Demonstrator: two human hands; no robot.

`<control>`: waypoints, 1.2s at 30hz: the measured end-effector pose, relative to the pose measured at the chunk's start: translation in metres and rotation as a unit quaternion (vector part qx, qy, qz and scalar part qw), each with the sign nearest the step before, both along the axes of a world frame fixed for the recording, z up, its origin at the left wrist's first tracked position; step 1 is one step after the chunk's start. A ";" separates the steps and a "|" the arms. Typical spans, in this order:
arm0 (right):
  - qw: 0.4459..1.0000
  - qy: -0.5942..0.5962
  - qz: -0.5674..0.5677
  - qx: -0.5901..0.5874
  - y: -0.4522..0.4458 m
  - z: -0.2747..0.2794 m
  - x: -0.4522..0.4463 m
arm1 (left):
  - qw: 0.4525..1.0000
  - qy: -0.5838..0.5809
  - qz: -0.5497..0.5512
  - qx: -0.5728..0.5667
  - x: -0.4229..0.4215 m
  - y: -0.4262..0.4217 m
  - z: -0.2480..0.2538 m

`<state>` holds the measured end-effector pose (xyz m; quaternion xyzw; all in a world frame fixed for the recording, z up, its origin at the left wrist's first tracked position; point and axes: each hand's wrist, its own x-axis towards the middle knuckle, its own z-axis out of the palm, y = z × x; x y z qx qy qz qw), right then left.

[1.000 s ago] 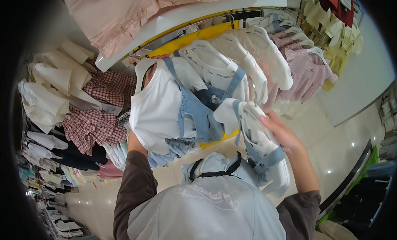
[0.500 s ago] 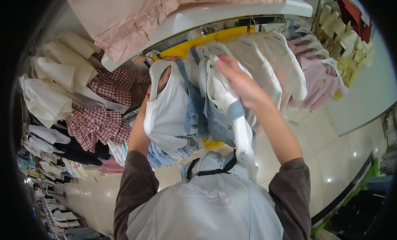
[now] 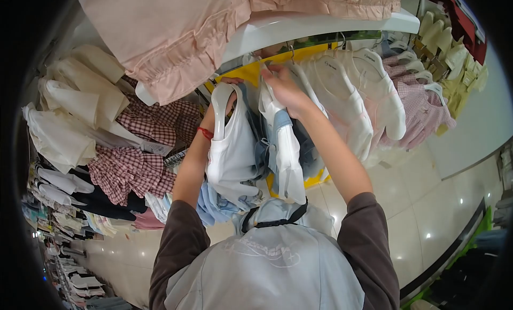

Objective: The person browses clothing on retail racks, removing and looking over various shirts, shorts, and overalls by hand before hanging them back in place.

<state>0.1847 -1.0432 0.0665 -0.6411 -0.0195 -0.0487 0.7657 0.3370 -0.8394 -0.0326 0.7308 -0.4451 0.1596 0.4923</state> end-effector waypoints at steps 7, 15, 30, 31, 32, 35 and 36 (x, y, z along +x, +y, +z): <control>0.996 0.006 0.010 -0.086 0.004 -0.019 -0.002 | 0.996 0.074 -0.006 -0.054 -0.005 0.002 -0.019; 0.980 -0.053 -0.057 -0.181 -0.003 -0.034 -0.005 | 0.993 0.085 0.026 0.071 -0.034 0.010 0.010; 0.916 0.358 0.074 0.167 0.071 -0.274 -0.095 | 0.987 0.101 0.108 0.057 -0.061 0.006 0.025; 0.907 0.346 0.119 0.209 0.072 -0.280 -0.093 | 0.991 0.094 0.089 0.042 -0.059 0.008 0.023; 0.905 0.348 0.127 0.208 0.075 -0.284 -0.092 | 0.990 0.097 0.091 0.046 -0.059 0.010 0.021; 0.900 0.361 0.135 0.205 0.080 -0.284 -0.091 | 0.989 0.102 0.095 0.041 -0.062 0.011 0.017; 0.896 0.370 0.128 0.208 0.083 -0.284 -0.091 | 0.989 0.116 0.090 0.035 -0.063 0.011 0.015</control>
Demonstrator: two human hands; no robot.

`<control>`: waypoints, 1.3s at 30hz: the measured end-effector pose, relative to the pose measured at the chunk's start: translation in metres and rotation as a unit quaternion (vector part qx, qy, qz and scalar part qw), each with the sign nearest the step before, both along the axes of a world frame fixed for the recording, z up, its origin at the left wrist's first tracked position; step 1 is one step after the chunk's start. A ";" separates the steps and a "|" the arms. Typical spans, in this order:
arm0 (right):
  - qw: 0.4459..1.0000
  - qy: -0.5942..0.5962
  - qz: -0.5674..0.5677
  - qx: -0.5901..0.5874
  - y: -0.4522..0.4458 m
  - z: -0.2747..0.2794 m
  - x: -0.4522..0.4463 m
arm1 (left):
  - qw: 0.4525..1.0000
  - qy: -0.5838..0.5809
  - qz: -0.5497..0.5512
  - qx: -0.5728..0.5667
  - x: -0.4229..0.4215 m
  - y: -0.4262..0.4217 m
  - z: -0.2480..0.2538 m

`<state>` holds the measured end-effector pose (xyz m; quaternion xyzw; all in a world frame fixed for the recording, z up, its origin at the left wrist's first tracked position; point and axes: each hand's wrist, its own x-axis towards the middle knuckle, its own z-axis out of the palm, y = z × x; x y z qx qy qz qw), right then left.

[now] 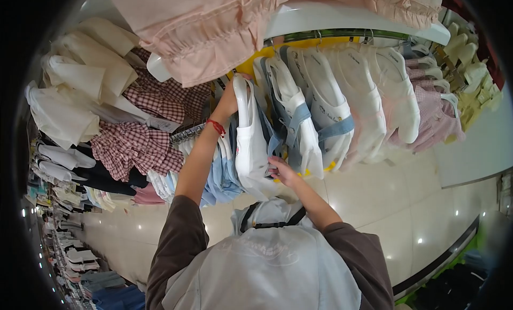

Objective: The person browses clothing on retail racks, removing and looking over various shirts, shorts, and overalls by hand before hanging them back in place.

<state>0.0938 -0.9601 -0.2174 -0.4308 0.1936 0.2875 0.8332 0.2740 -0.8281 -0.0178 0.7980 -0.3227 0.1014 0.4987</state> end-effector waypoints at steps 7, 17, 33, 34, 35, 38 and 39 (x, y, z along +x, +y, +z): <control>0.989 -0.061 0.050 0.127 0.015 -0.021 -0.027 | 1.000 0.017 0.005 0.018 -0.005 0.003 0.001; 0.994 -0.025 0.053 0.094 -0.012 -0.016 -0.090 | 0.993 -0.079 0.087 0.011 -0.017 0.026 -0.023; 0.950 -0.149 0.275 -0.003 -0.036 0.007 -0.116 | 0.959 0.248 0.118 -0.067 -0.239 -0.014 -0.062; 0.944 -0.146 0.296 -0.012 -0.037 0.014 -0.120 | 0.950 0.285 0.108 -0.066 -0.235 -0.013 -0.071; 0.938 -0.141 0.316 -0.021 -0.038 0.021 -0.124 | 0.939 0.323 0.097 -0.064 -0.231 -0.014 -0.078; 0.957 -0.085 0.269 0.067 -0.038 0.048 -0.133 | 0.961 0.266 0.077 -0.014 -0.223 -0.027 -0.083; 0.960 -0.101 0.229 0.128 -0.039 0.049 -0.132 | 0.967 0.239 0.085 0.000 -0.224 -0.029 -0.081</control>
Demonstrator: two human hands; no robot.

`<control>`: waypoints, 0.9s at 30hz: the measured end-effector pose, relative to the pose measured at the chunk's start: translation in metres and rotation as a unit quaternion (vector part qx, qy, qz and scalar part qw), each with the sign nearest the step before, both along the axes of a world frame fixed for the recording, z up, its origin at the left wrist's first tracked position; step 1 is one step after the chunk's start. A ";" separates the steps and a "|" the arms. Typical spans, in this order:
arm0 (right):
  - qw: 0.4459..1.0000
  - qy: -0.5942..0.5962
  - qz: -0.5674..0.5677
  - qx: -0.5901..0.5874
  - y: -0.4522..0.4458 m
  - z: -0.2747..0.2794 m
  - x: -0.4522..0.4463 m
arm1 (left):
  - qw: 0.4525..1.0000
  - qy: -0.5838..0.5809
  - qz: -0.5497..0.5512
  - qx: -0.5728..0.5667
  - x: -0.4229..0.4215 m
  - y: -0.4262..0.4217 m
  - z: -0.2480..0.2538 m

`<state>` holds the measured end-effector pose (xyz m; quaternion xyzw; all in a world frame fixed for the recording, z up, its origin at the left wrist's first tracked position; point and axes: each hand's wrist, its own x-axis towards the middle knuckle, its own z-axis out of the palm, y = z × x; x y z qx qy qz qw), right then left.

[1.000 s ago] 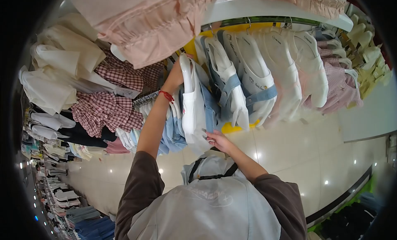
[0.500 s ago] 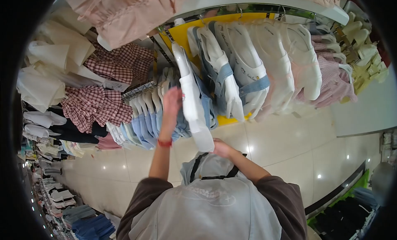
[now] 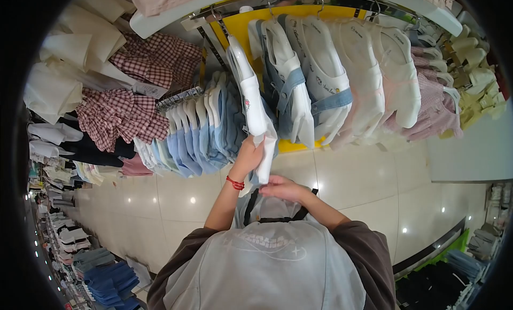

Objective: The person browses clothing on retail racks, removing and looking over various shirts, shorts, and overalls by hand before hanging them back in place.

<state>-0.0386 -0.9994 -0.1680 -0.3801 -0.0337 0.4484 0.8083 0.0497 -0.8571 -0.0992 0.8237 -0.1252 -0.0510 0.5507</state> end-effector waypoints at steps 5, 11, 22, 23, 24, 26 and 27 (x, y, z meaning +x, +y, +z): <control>0.983 -0.005 -0.117 0.141 -0.013 0.021 0.008 | 0.995 -0.057 -0.042 0.068 -0.006 0.013 -0.063; 0.955 0.016 -0.219 0.200 -0.018 0.056 0.011 | 0.981 -0.056 -0.116 0.148 -0.015 0.026 -0.050; 0.951 0.060 -0.165 0.254 -0.017 0.048 -0.003 | 0.964 -0.145 -0.061 0.214 -0.083 0.072 0.012; 0.952 0.047 -0.160 0.258 -0.015 0.056 -0.004 | 0.970 -0.165 -0.031 0.177 -0.088 0.070 0.015; 0.944 0.033 -0.150 0.291 -0.012 0.062 -0.003 | 0.969 -0.178 -0.005 0.169 -0.092 0.069 0.016; 0.926 0.003 -0.131 0.355 -0.007 0.074 0.002 | 0.966 -0.205 0.048 0.153 -0.098 0.069 0.016; 0.933 -0.019 -0.124 0.337 -0.006 0.076 0.004 | 0.964 -0.203 0.038 0.164 -0.097 0.071 0.016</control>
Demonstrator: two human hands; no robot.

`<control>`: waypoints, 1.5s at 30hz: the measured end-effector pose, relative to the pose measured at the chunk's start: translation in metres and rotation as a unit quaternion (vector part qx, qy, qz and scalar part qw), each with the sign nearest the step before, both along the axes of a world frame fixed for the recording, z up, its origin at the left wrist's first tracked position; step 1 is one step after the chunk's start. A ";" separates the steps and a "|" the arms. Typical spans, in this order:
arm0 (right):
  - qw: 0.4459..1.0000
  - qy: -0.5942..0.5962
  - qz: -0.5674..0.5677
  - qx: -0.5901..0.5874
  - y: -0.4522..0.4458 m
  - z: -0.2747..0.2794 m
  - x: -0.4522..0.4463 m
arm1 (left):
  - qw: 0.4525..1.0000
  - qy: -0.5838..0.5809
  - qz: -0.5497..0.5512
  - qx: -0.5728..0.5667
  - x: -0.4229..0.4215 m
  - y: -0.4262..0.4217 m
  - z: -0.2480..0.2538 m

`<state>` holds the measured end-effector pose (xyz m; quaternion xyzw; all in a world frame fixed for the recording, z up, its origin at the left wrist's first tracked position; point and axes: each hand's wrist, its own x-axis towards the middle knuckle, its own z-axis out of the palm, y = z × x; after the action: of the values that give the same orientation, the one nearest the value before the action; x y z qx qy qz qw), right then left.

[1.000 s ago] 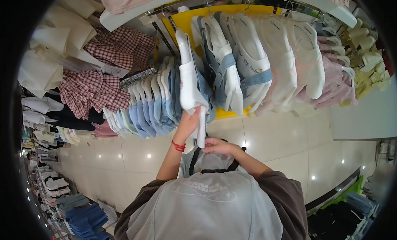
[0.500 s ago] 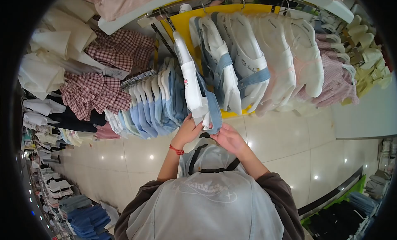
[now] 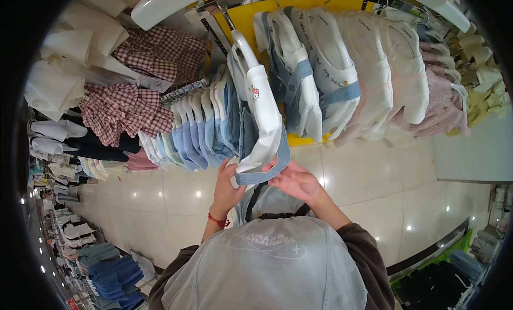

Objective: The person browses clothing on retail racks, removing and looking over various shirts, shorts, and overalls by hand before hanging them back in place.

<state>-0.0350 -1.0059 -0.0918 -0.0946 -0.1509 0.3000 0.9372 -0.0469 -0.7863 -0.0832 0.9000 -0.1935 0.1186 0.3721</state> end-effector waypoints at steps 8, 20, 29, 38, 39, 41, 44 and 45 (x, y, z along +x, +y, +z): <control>0.963 -0.174 -0.090 -0.186 -0.012 0.049 0.014 | 0.996 -0.024 -0.068 -0.050 0.006 0.006 0.036; 0.862 -0.296 -0.160 -0.378 0.005 0.119 0.072 | 0.946 0.041 -0.015 -0.320 0.092 -0.017 0.108; 0.816 -0.214 -0.182 -0.506 0.005 0.022 0.092 | 0.849 0.243 -0.001 -0.469 0.137 -0.002 0.029; 0.727 -0.107 -0.151 -0.661 0.011 -0.082 0.076 | 0.908 0.264 -0.065 -0.319 0.147 -0.002 -0.002; 0.737 -0.104 -0.155 -0.650 0.015 -0.087 0.076 | 0.898 0.265 -0.078 -0.343 0.144 -0.005 -0.012; 0.685 -0.139 -0.251 -0.670 0.027 -0.101 0.081 | 0.886 0.314 -0.086 -0.331 0.134 -0.014 -0.034; 0.563 -0.245 -0.369 -0.698 0.034 -0.113 0.102 | 0.876 0.390 -0.135 -0.250 0.112 -0.032 -0.089; 0.512 -0.289 -0.401 -0.703 0.035 -0.115 0.110 | 0.919 0.305 -0.147 -0.201 0.098 -0.049 -0.074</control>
<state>0.0747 -0.9711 -0.2065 -0.8540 -0.0992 -0.1429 0.4903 0.0512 -0.8351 -0.1568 0.7601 -0.1730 -0.1809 0.5996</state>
